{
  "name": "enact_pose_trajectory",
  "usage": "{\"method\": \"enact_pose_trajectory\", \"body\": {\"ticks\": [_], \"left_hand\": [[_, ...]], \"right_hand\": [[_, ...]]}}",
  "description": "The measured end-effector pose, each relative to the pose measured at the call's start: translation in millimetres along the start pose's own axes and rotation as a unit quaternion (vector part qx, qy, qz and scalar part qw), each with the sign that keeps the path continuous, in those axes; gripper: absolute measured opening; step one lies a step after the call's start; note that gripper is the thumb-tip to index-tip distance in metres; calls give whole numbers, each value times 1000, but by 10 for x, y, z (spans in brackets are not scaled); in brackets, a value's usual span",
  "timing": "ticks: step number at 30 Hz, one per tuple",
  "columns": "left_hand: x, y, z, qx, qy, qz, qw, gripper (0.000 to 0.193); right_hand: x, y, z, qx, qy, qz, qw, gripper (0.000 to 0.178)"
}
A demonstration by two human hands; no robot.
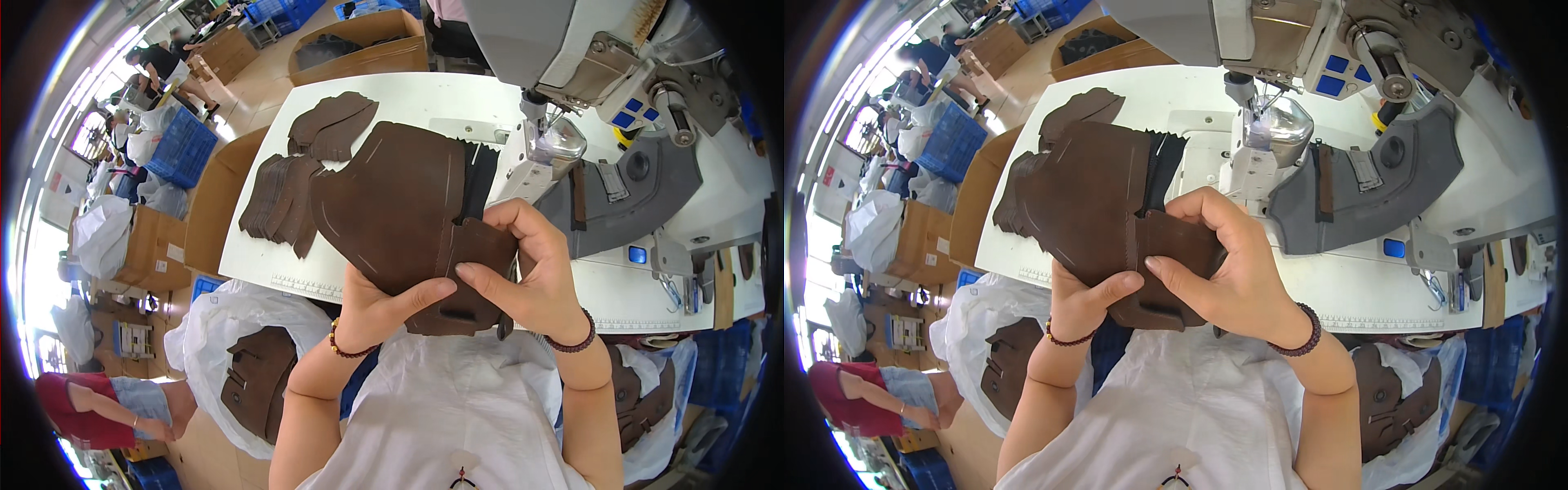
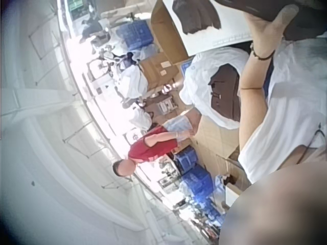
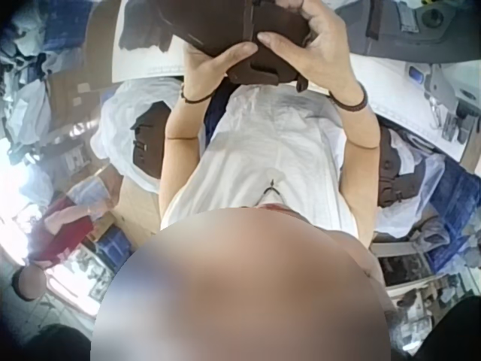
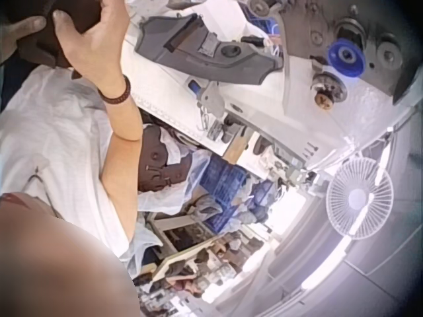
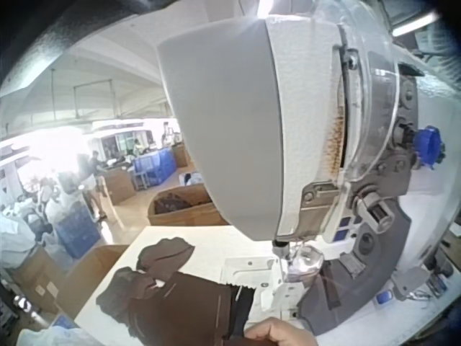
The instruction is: Using an industrial sewing machine to stitch leather components for shoe uppers.
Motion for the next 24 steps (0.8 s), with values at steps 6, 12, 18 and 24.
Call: {"method": "enact_pose_trajectory", "body": {"ticks": [6, 12, 18, 24], "left_hand": [[48, 0, -4, -11, 38, 69, 997, 36], [33, 1, -29, -19, 44, 78, 996, 33], [34, -9, -94, -2, 46, 39, 998, 35], [55, 16, -83, -16, 53, 79, 995, 35]], "right_hand": [[-9, 44, 2, -9, 6, -3, 1000, 28], [6, 58, 32, -39, 63, 71, 995, 26], [-50, 28, 73, -80, 34, 70, 994, 25], [-45, 13, 59, -79, 16, 66, 995, 25]]}}
Point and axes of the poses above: each hand's wrist, its own y-axis away from the middle knuckle, its own z-axis out of the back of the hand, x = y × z, the point moved 6 cm from there along -y, towards the middle knuckle, and after that the axes turned 13 degrees about -x, right-handed, at the moved point
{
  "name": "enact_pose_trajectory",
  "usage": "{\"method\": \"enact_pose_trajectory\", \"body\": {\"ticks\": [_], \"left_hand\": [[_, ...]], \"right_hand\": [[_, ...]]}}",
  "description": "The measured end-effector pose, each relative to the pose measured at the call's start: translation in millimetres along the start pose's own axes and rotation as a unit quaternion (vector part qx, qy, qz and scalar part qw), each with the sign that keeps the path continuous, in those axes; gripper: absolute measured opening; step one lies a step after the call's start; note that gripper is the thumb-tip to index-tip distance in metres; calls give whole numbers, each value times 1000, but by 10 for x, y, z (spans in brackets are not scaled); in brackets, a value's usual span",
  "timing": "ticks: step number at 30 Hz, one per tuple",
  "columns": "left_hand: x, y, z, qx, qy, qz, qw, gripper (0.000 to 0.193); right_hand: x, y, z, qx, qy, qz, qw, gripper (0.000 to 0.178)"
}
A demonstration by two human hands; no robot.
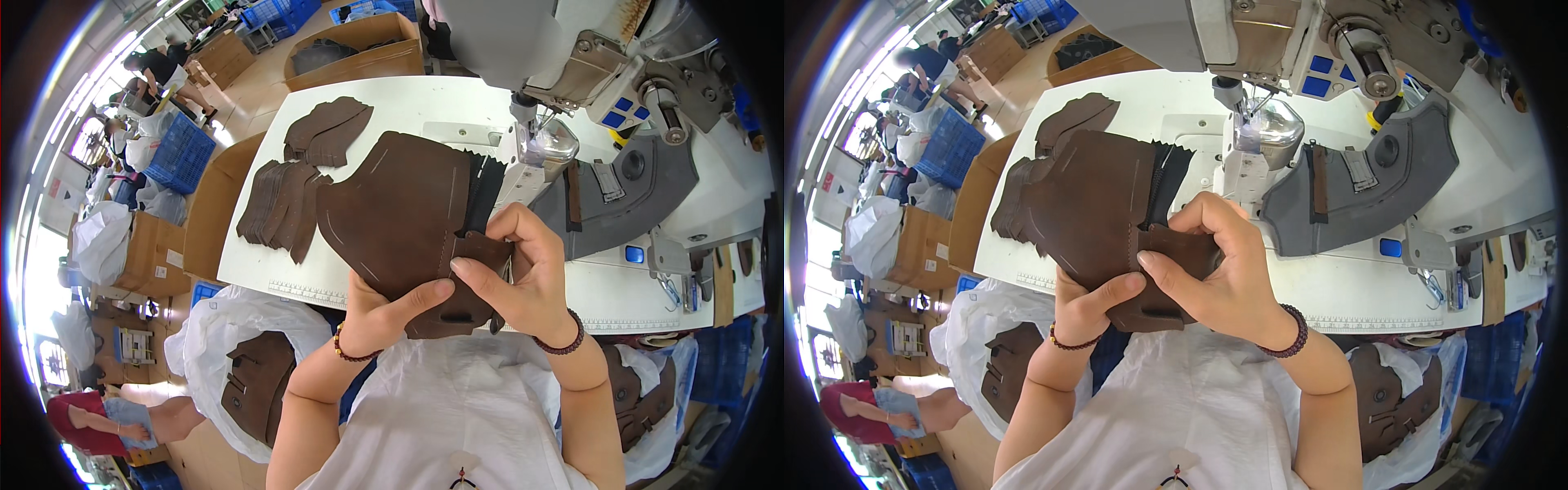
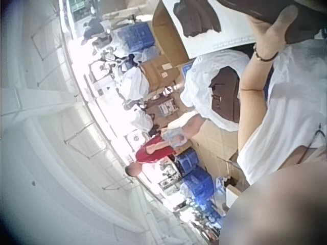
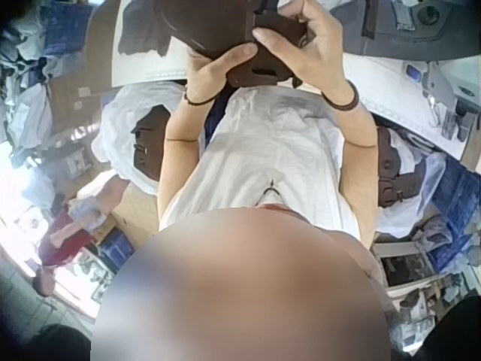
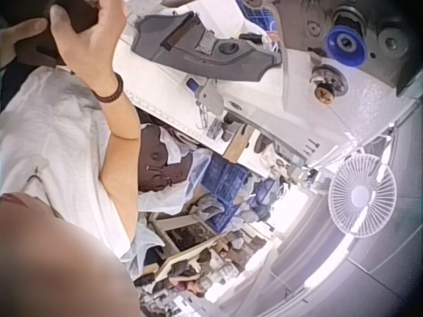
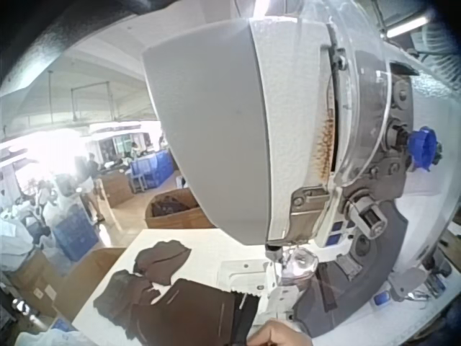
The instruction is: Using an industrial sewing machine to stitch leather components for shoe uppers.
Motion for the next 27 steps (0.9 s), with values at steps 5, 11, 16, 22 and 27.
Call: {"method": "enact_pose_trajectory", "body": {"ticks": [5, 11, 16, 22, 27], "left_hand": [[16, 12, 9, 7, 5, 6, 1000, 35], [48, 35, 5, -3, 18, 24, 1000, 35], [-31, 46, 137, -17, 59, 76, 995, 36], [-97, 196, 357, -69, 80, 139, 985, 42], [-90, 296, 559, -89, 114, 173, 974, 40]], "right_hand": [[-8, 5, -29, -9, -11, -27, 1000, 26], [-43, 1, -43, -46, 4, -70, 996, 26], [18, -76, -38, -83, 56, -14, 995, 22], [195, -56, -103, -47, 46, 55, 996, 7], [300, 28, -308, 25, 64, 150, 986, 13]]}}
Point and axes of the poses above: each hand's wrist, its own y-axis away from the middle knuckle, its own z-axis out of the back of the hand, x = y × z, the point moved 6 cm from there along -y, towards the middle knuckle, and after that the axes turned 13 degrees about -x, right-handed, at the moved point
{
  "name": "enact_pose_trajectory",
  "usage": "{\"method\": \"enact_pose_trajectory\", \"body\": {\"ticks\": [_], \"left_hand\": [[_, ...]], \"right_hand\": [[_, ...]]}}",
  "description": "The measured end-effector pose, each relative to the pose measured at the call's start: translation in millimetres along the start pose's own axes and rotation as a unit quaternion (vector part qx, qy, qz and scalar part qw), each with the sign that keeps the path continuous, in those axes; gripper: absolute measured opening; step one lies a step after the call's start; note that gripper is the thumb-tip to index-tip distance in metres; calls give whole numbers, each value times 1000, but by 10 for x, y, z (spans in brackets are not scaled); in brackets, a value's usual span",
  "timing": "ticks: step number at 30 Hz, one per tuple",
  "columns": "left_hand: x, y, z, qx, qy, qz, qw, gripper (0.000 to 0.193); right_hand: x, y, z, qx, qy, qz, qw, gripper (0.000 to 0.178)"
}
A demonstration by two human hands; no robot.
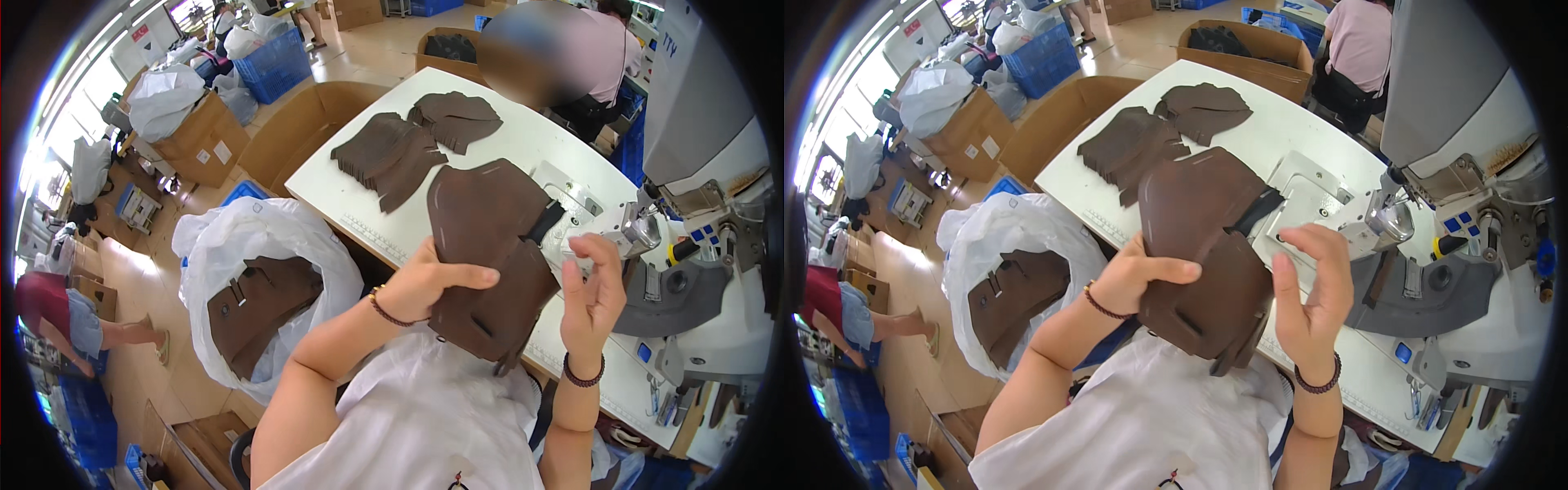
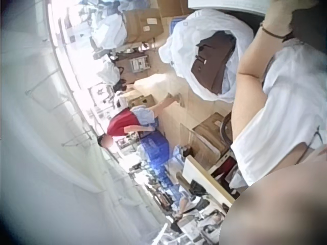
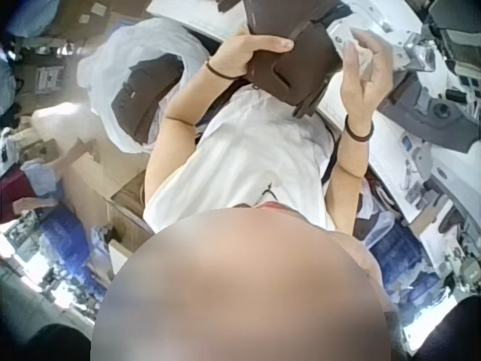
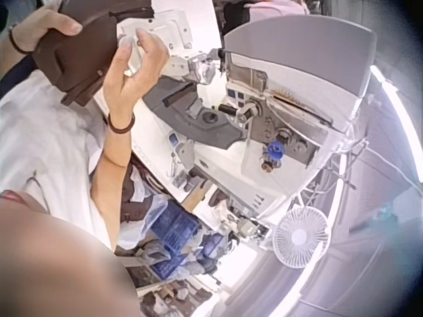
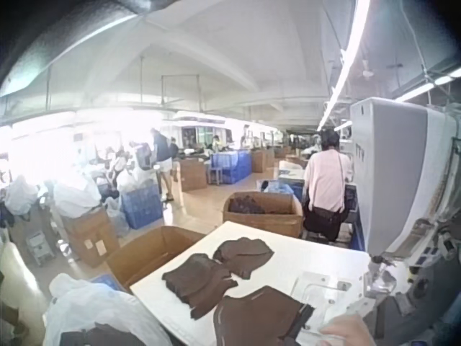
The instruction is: Using an industrial sewing machine to stitch leather components for shoe uppers.
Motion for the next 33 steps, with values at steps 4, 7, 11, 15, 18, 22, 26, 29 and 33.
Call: {"method": "enact_pose_trajectory", "body": {"ticks": [4, 7, 11, 15, 18, 22, 26, 29, 33], "left_hand": [[-24, 28, 85, 6, -2, -3, 1000, 39], [-34, 39, 56, 28, 16, -4, 999, 42], [-41, 19, 3, 25, 6, -15, 1000, 43], [5, -29, -57, 37, 1, 9, 999, 44], [-8, -66, -97, 54, -19, -18, 998, 45], [-30, -125, -139, 66, -46, -39, 996, 44], [-38, -153, -186, 64, -55, -42, 996, 41], [-46, -175, -220, 62, -40, -48, 996, 40], [-36, -222, -260, 68, -33, -36, 996, 39]], "right_hand": [[29, 36, -66, 38, 19, 19, 999, 21], [28, 64, -67, 44, 21, 8, 999, 22], [24, 48, -46, 50, 8, 8, 999, 23], [61, 65, -6, 88, 55, 42, 994, 33], [22, 94, -38, 133, 30, 25, 990, 38], [-83, 85, -34, 141, -7, -30, 989, 36], [-138, 45, -29, 140, -27, -43, 989, 34], [-154, 25, -19, 150, -18, -49, 987, 34], [-137, -7, -20, 172, -1, -38, 984, 36]]}}
Point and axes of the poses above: each hand's wrist, its own y-axis away from the middle knuckle, its own z-axis out of the back of the hand, x = y × z, the point moved 6 cm from there along -y, towards the middle knuckle, and after that the axes turned 13 degrees about -x, right-handed, at the moved point
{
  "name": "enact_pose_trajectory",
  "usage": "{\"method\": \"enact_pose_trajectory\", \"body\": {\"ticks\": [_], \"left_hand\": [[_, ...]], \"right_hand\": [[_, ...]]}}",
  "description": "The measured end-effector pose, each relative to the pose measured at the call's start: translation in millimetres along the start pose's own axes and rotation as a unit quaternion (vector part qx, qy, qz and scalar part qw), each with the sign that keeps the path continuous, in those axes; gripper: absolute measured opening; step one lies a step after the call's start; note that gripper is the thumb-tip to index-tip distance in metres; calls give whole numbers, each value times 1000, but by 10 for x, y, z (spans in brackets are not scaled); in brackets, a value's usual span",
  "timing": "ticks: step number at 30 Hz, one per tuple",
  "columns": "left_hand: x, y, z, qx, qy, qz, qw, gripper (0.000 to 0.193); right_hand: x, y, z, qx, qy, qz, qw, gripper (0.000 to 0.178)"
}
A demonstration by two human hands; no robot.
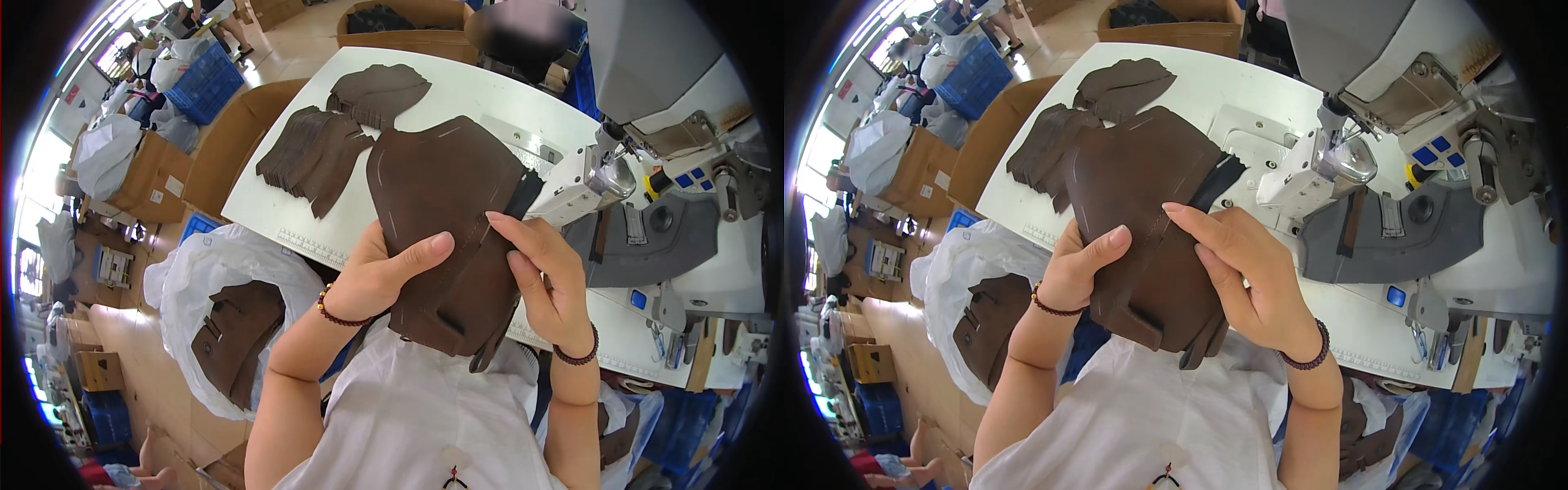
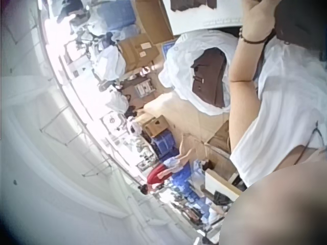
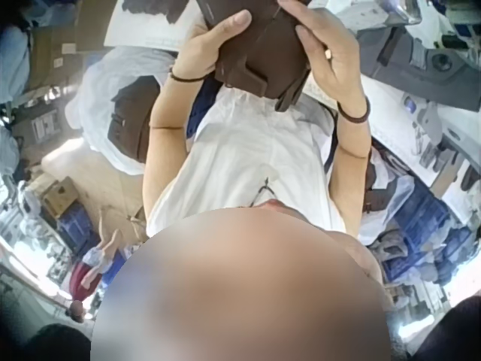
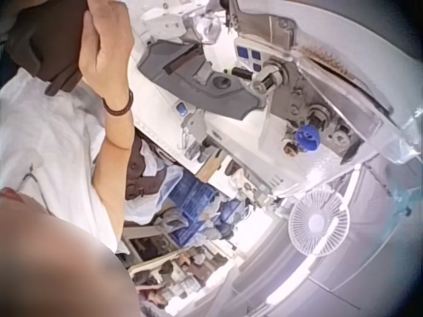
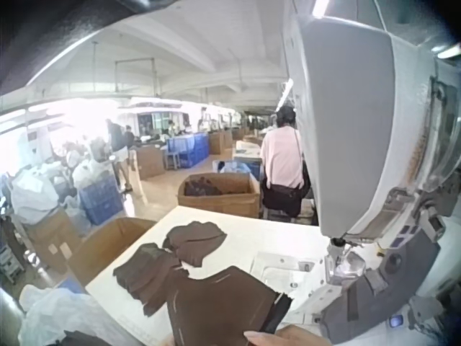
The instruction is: Using an industrial sewing machine to stitch leather components for shoe uppers.
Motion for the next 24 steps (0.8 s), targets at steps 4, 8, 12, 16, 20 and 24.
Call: {"method": "enact_pose_trajectory", "body": {"ticks": [4, 8, 12, 16, 20, 24], "left_hand": [[-22, -44, -25, 4, -20, 7, 1000, 38], [-7, -100, -49, -3, -50, 37, 998, 38], [18, -141, -62, 0, -29, 63, 998, 39], [49, -155, -63, 6, -25, 79, 997, 39], [57, -145, -61, -2, -26, 83, 996, 38], [27, -124, -89, 6, 6, 71, 997, 38]], "right_hand": [[17, -16, 53, 22, 7, -12, 1000, 37], [8, 5, 72, 12, -25, -12, 1000, 33], [-61, 68, 78, -23, -90, -47, 995, 28], [-94, 110, 76, -27, -113, -64, 991, 27], [-107, 101, 61, -25, -133, -86, 987, 27], [-119, 135, 73, -34, -162, -159, 973, 34]]}}
Point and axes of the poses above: each hand's wrist, its own y-axis away from the middle knuckle, its own z-axis out of the back of the hand, x = y × z, the point moved 6 cm from there along -y, towards the middle knuckle, and after that the axes turned 13 degrees about -x, right-handed, at the moved point
